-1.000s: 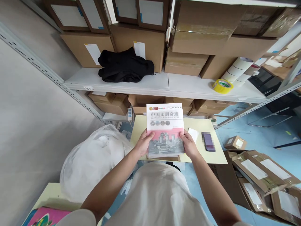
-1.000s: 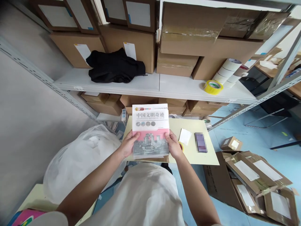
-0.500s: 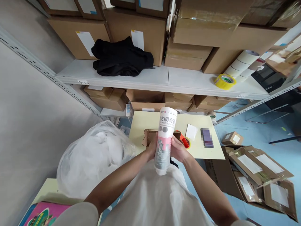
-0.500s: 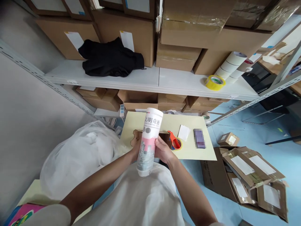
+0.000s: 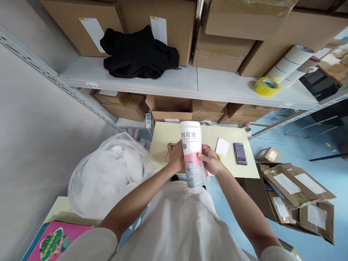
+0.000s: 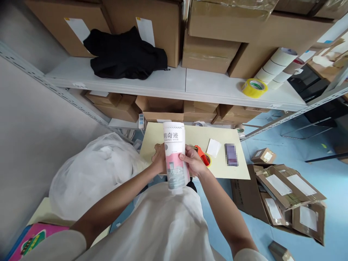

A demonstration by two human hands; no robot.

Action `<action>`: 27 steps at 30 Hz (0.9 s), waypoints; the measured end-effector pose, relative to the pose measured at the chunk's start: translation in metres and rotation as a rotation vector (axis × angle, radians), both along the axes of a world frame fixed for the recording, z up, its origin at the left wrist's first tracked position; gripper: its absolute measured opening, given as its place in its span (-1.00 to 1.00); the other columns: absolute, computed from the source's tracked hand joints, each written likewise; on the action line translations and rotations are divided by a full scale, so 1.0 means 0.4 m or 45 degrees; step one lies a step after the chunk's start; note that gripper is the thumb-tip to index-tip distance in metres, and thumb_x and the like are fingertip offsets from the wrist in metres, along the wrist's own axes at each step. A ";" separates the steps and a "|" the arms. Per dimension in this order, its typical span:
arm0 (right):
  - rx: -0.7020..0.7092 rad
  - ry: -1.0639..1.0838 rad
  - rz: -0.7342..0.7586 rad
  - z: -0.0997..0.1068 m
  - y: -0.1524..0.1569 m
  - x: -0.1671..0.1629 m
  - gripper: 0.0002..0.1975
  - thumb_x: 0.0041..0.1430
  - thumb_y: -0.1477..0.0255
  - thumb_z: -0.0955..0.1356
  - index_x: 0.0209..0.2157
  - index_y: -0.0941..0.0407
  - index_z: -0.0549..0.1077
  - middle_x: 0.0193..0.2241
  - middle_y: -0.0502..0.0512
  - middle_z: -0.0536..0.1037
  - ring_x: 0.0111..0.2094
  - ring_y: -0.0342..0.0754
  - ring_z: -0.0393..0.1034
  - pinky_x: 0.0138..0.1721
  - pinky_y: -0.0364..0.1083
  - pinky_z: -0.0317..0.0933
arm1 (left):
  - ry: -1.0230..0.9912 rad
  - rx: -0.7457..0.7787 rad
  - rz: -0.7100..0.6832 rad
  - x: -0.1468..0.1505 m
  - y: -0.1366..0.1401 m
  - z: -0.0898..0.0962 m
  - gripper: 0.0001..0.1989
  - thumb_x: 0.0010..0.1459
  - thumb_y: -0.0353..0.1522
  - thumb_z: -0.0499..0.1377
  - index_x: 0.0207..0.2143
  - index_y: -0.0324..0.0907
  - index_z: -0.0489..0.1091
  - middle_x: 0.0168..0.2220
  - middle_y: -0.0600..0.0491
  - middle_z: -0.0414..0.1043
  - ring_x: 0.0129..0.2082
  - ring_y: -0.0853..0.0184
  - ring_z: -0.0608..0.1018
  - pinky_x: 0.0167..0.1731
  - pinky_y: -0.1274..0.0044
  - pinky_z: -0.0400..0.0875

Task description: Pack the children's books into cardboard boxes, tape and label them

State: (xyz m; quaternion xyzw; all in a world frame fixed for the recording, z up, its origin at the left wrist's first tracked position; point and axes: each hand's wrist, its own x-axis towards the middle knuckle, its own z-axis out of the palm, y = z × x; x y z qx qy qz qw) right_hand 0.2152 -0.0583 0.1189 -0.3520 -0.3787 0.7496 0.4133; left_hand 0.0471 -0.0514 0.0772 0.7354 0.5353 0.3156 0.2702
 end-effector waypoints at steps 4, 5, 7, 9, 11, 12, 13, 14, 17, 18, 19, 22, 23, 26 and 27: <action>0.240 -0.185 -0.252 -0.011 0.028 0.040 -0.48 -0.15 0.30 0.52 -0.13 0.07 0.35 -0.24 0.07 0.56 -0.25 -0.04 0.45 -0.21 -0.06 0.34 | 0.159 0.147 0.061 -0.055 0.040 0.001 -0.64 0.23 -0.29 -0.03 0.05 -0.19 0.26 0.07 -0.13 0.33 0.11 0.11 0.34 0.07 0.26 0.20; 0.304 -0.243 -0.331 -0.016 0.034 0.050 -0.48 -0.15 0.30 0.52 -0.15 0.06 0.33 -0.24 0.05 0.55 -0.25 -0.05 0.44 -0.19 -0.06 0.33 | 0.228 0.173 0.095 -0.069 0.053 -0.010 -0.59 0.19 -0.29 0.04 0.08 -0.19 0.23 0.13 -0.16 0.27 0.16 0.08 0.28 0.11 0.24 0.14; 0.422 -0.366 -0.454 -0.031 0.043 0.067 -0.49 -0.13 0.30 0.51 -0.16 0.04 0.27 -0.23 0.05 0.52 -0.20 -0.04 0.42 -0.14 -0.04 0.31 | 0.358 0.149 0.071 -0.089 0.082 -0.042 -0.51 0.10 -0.31 0.17 0.10 -0.18 0.23 0.15 -0.20 0.26 0.18 0.02 0.26 0.15 0.18 0.03; 0.516 -0.509 -0.489 -0.054 0.042 0.074 -0.49 -0.09 0.29 0.49 -0.14 0.03 0.22 -0.17 0.08 0.48 -0.13 -0.01 0.38 -0.06 0.01 0.27 | 0.445 0.032 -0.025 -0.100 0.112 -0.075 -0.66 0.10 -0.34 0.17 -0.03 -0.15 0.34 -0.01 -0.17 0.42 0.04 0.03 0.40 0.13 0.15 0.02; 0.585 -0.729 -0.435 -0.079 0.034 0.073 -0.51 -0.04 0.28 0.44 -0.11 0.05 0.19 -0.12 0.14 0.44 -0.09 0.04 0.36 -0.02 0.06 0.24 | 0.454 -0.086 -0.089 -0.105 0.142 -0.101 -0.86 0.17 -0.35 0.09 -0.24 -0.15 0.42 -0.23 -0.10 0.52 -0.15 0.10 0.51 0.05 0.21 0.14; 0.614 -0.873 -0.377 -0.091 0.028 0.071 -0.53 -0.01 0.28 0.42 -0.10 0.06 0.19 -0.11 0.16 0.43 -0.10 0.06 0.36 -0.03 0.08 0.23 | 0.436 -0.125 -0.096 -0.108 0.156 -0.110 -0.85 0.19 -0.36 0.06 -0.31 -0.15 0.42 -0.30 -0.09 0.52 -0.22 0.13 0.52 -0.03 0.26 0.21; 0.643 -1.028 -0.303 -0.102 0.023 0.069 -0.56 0.02 0.28 0.40 -0.10 0.07 0.20 -0.11 0.17 0.43 -0.11 0.08 0.36 -0.06 0.09 0.24 | 0.411 -0.149 -0.098 -0.112 0.168 -0.117 -0.84 0.19 -0.36 0.04 -0.34 -0.15 0.41 -0.33 -0.07 0.51 -0.27 0.15 0.52 -0.12 0.33 0.27; 0.678 -1.179 -0.217 -0.110 0.020 0.066 -0.59 0.06 0.29 0.37 -0.09 0.08 0.20 -0.10 0.18 0.44 -0.13 0.09 0.37 -0.09 0.09 0.25 | 0.386 -0.164 -0.103 -0.118 0.179 -0.122 -0.84 0.18 -0.37 0.03 -0.35 -0.15 0.40 -0.35 -0.06 0.51 -0.29 0.17 0.52 -0.21 0.39 0.30; 0.815 -1.560 0.077 -0.122 0.022 0.054 -0.69 0.18 0.36 0.26 -0.04 0.10 0.23 -0.06 0.21 0.44 -0.12 0.12 0.37 -0.18 0.04 0.26 | 0.277 -0.167 -0.145 -0.140 0.206 -0.133 -0.88 0.14 -0.36 0.05 -0.35 -0.14 0.39 -0.40 0.02 0.49 -0.37 0.25 0.49 -0.38 0.50 0.27; 0.860 -1.666 0.171 -0.122 0.027 0.048 -0.71 0.21 0.39 0.23 -0.02 0.11 0.24 -0.05 0.22 0.44 -0.11 0.12 0.37 -0.20 0.02 0.26 | 0.226 -0.160 -0.160 -0.148 0.212 -0.137 -0.86 0.14 -0.34 0.05 -0.36 -0.14 0.38 -0.42 0.04 0.47 -0.39 0.27 0.48 -0.40 0.51 0.25; 0.898 -1.765 0.258 -0.121 0.034 0.042 -0.70 0.23 0.44 0.20 0.00 0.12 0.24 -0.04 0.23 0.44 -0.11 0.12 0.38 -0.21 -0.01 0.26 | 0.173 -0.151 -0.171 -0.155 0.218 -0.141 -0.84 0.15 -0.32 0.03 -0.37 -0.15 0.38 -0.43 0.06 0.46 -0.41 0.30 0.47 -0.41 0.52 0.24; 0.964 -2.012 0.470 -0.116 0.057 0.019 -0.64 0.22 0.58 0.14 0.05 0.16 0.22 -0.03 0.26 0.43 -0.12 0.08 0.39 -0.19 -0.05 0.24 | 0.070 -0.145 -0.178 -0.167 0.227 -0.155 -0.75 0.19 -0.27 -0.03 -0.37 -0.16 0.38 -0.46 0.10 0.44 -0.44 0.34 0.44 -0.40 0.54 0.23; 0.967 -2.086 0.519 -0.116 0.064 0.012 -0.61 0.20 0.62 0.14 0.06 0.16 0.22 -0.03 0.26 0.43 -0.12 0.07 0.39 -0.17 -0.06 0.23 | 0.057 -0.156 -0.183 -0.170 0.228 -0.159 -0.74 0.20 -0.26 -0.04 -0.37 -0.17 0.39 -0.46 0.10 0.44 -0.44 0.35 0.44 -0.40 0.54 0.23; 0.921 -2.292 0.615 -0.121 0.078 -0.006 -0.60 0.18 0.67 0.13 0.04 0.17 0.24 -0.06 0.31 0.42 -0.15 0.07 0.40 -0.15 -0.04 0.23 | 0.034 -0.197 -0.220 -0.172 0.226 -0.166 -0.73 0.21 -0.28 -0.05 -0.34 -0.17 0.40 -0.42 0.08 0.48 -0.42 0.35 0.46 -0.38 0.56 0.24; 0.901 -2.342 0.632 -0.125 0.081 -0.011 -0.62 0.18 0.67 0.13 0.02 0.17 0.25 -0.07 0.33 0.42 -0.15 0.08 0.40 -0.16 -0.02 0.24 | 0.040 -0.205 -0.230 -0.171 0.224 -0.168 -0.74 0.22 -0.29 -0.05 -0.33 -0.17 0.40 -0.40 0.07 0.49 -0.40 0.35 0.47 -0.37 0.56 0.25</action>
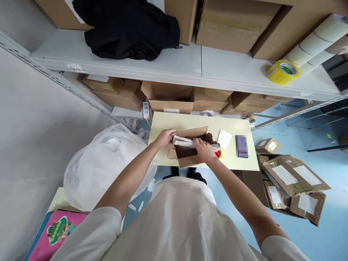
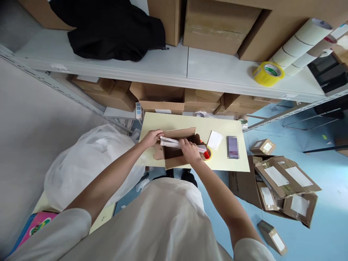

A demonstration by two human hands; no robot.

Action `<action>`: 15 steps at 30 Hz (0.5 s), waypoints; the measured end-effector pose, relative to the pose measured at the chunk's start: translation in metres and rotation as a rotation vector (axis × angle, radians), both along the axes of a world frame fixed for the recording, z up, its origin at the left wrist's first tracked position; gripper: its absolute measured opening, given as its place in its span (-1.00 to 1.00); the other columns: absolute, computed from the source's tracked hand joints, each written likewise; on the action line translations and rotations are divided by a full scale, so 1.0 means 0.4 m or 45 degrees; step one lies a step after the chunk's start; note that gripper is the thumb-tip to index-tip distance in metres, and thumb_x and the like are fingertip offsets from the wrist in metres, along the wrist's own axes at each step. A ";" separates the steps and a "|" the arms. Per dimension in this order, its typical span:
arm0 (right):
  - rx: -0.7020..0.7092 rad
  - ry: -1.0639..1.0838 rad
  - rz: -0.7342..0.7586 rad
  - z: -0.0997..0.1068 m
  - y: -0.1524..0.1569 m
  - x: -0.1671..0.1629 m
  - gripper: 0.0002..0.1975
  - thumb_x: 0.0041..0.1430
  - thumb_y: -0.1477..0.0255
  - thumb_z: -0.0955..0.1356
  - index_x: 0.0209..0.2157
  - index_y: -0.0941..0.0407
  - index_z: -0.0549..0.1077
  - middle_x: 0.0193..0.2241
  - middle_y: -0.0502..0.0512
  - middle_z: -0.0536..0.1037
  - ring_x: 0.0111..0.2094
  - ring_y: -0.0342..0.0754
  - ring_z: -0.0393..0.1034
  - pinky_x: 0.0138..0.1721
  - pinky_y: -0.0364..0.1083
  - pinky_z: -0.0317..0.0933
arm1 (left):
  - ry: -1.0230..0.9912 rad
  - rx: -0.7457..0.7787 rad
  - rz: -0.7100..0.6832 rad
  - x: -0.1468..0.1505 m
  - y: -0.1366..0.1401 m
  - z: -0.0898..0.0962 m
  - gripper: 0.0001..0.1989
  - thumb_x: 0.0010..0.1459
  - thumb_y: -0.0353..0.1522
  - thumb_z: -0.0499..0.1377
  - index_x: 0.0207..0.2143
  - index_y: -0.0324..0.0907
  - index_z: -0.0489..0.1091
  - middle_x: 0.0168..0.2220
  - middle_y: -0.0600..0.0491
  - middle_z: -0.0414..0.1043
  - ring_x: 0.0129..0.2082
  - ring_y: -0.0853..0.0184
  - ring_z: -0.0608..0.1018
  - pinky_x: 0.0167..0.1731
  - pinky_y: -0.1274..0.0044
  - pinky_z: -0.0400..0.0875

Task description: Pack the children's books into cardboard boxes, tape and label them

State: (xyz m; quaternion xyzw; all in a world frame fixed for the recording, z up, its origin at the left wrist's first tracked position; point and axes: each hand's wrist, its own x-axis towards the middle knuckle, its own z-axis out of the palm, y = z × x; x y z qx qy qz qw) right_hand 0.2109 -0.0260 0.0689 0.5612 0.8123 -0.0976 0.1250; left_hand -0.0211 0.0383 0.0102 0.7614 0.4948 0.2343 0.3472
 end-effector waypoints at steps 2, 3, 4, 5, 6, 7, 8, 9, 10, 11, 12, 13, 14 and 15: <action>-0.007 -0.063 -0.027 -0.013 0.003 -0.010 -0.65 0.19 0.66 0.12 -0.01 0.18 0.27 -0.08 0.37 0.41 -0.18 0.09 0.42 -0.18 -0.01 0.26 | 0.030 0.006 0.006 0.005 -0.003 -0.002 -0.75 0.23 -0.32 -0.05 -0.31 -0.17 0.41 -0.36 0.05 0.51 -0.37 0.33 0.49 -0.35 0.56 0.25; -0.013 -0.082 -0.041 -0.021 0.005 -0.014 -0.66 0.20 0.65 0.12 -0.02 0.19 0.27 -0.09 0.38 0.41 -0.19 0.09 0.43 -0.19 -0.01 0.27 | 0.054 0.018 0.021 0.008 -0.004 -0.003 -0.75 0.23 -0.32 -0.05 -0.31 -0.16 0.41 -0.35 0.04 0.51 -0.36 0.32 0.49 -0.34 0.55 0.25; -0.020 -0.100 -0.055 -0.030 0.006 -0.019 -0.67 0.21 0.64 0.12 -0.03 0.19 0.27 -0.11 0.38 0.42 -0.21 0.08 0.44 -0.21 -0.01 0.28 | 0.081 0.032 0.036 0.013 -0.005 -0.004 -0.74 0.24 -0.32 -0.05 -0.30 -0.16 0.41 -0.34 0.03 0.52 -0.35 0.31 0.50 -0.32 0.55 0.26; -0.032 -0.118 -0.061 -0.039 0.008 -0.022 -0.68 0.22 0.64 0.11 -0.03 0.18 0.27 -0.12 0.38 0.42 -0.22 0.08 0.45 -0.23 -0.01 0.29 | 0.110 0.045 0.049 0.017 -0.005 -0.006 -0.74 0.25 -0.31 -0.05 -0.29 -0.16 0.41 -0.33 0.02 0.52 -0.34 0.30 0.50 -0.31 0.54 0.26; -0.047 -0.132 -0.052 -0.049 0.011 -0.025 -0.68 0.23 0.63 0.11 -0.02 0.18 0.27 -0.13 0.37 0.43 -0.23 0.08 0.46 -0.25 -0.01 0.30 | 0.134 0.053 0.055 0.021 -0.005 -0.007 -0.75 0.25 -0.31 -0.04 -0.28 -0.16 0.42 -0.32 0.00 0.52 -0.32 0.29 0.51 -0.30 0.53 0.26; -0.064 -0.140 -0.029 -0.059 0.016 -0.026 -0.68 0.24 0.63 0.10 -0.02 0.18 0.27 -0.14 0.37 0.43 -0.23 0.08 0.47 -0.26 -0.01 0.30 | 0.152 0.055 0.058 0.025 -0.004 -0.009 -0.75 0.25 -0.30 -0.03 -0.27 -0.16 0.42 -0.30 -0.01 0.52 -0.31 0.28 0.51 -0.29 0.53 0.27; -0.083 -0.139 0.006 -0.070 0.022 -0.026 -0.67 0.23 0.64 0.10 -0.02 0.19 0.28 -0.14 0.37 0.44 -0.23 0.09 0.48 -0.27 -0.01 0.31 | 0.163 0.054 0.060 0.028 -0.004 -0.011 -0.76 0.25 -0.30 -0.02 -0.27 -0.15 0.42 -0.29 -0.01 0.53 -0.30 0.28 0.51 -0.28 0.53 0.27; -0.103 -0.128 0.048 -0.080 0.029 -0.023 -0.66 0.23 0.65 0.09 -0.01 0.19 0.28 -0.13 0.37 0.44 -0.22 0.09 0.48 -0.27 -0.01 0.31 | 0.167 0.051 0.063 0.030 -0.003 -0.013 -0.76 0.25 -0.30 -0.02 -0.26 -0.15 0.43 -0.28 -0.01 0.53 -0.29 0.28 0.52 -0.27 0.52 0.27; -0.126 -0.108 0.091 -0.090 0.037 -0.020 -0.64 0.22 0.66 0.09 0.00 0.20 0.28 -0.11 0.38 0.44 -0.21 0.09 0.48 -0.26 -0.01 0.31 | 0.166 0.047 0.066 0.031 -0.002 -0.016 -0.77 0.25 -0.30 -0.01 -0.26 -0.15 0.43 -0.28 -0.01 0.53 -0.28 0.28 0.52 -0.26 0.52 0.27; -0.156 -0.076 0.123 -0.101 0.046 -0.015 -0.61 0.21 0.67 0.09 0.02 0.21 0.27 -0.08 0.39 0.43 -0.19 0.09 0.48 -0.23 -0.01 0.31 | 0.162 0.045 0.070 0.031 -0.001 -0.018 -0.77 0.25 -0.30 -0.01 -0.26 -0.14 0.43 -0.28 0.00 0.53 -0.29 0.28 0.52 -0.26 0.52 0.28; -0.196 -0.020 0.126 -0.112 0.055 -0.011 -0.59 0.20 0.69 0.09 0.04 0.21 0.26 -0.05 0.40 0.42 -0.17 0.09 0.47 -0.19 0.00 0.30 | 0.155 0.044 0.072 0.030 0.000 -0.020 -0.76 0.25 -0.30 -0.01 -0.25 -0.14 0.43 -0.28 0.00 0.53 -0.29 0.28 0.52 -0.26 0.52 0.28; -0.246 0.054 0.106 -0.123 0.063 -0.007 -0.56 0.18 0.70 0.09 0.07 0.22 0.25 -0.02 0.41 0.41 -0.14 0.09 0.46 -0.15 0.01 0.29 | 0.149 0.044 0.072 0.029 0.002 -0.022 -0.76 0.25 -0.30 -0.01 -0.25 -0.15 0.44 -0.29 0.00 0.53 -0.29 0.29 0.52 -0.25 0.52 0.28; -0.299 0.137 0.071 -0.135 0.070 -0.004 -0.54 0.17 0.70 0.10 0.09 0.23 0.24 0.01 0.43 0.40 -0.11 0.09 0.45 -0.10 0.02 0.28 | 0.143 0.041 0.068 0.028 0.003 -0.023 -0.76 0.25 -0.29 -0.01 -0.25 -0.15 0.44 -0.29 0.00 0.53 -0.29 0.29 0.52 -0.25 0.53 0.29; -0.348 0.219 0.027 -0.147 0.077 -0.002 -0.53 0.16 0.70 0.11 0.11 0.23 0.23 0.02 0.44 0.39 -0.08 0.09 0.43 -0.06 0.03 0.26 | 0.139 0.038 0.065 0.028 0.004 -0.025 -0.75 0.25 -0.29 -0.01 -0.25 -0.15 0.44 -0.28 0.00 0.53 -0.28 0.29 0.52 -0.25 0.53 0.29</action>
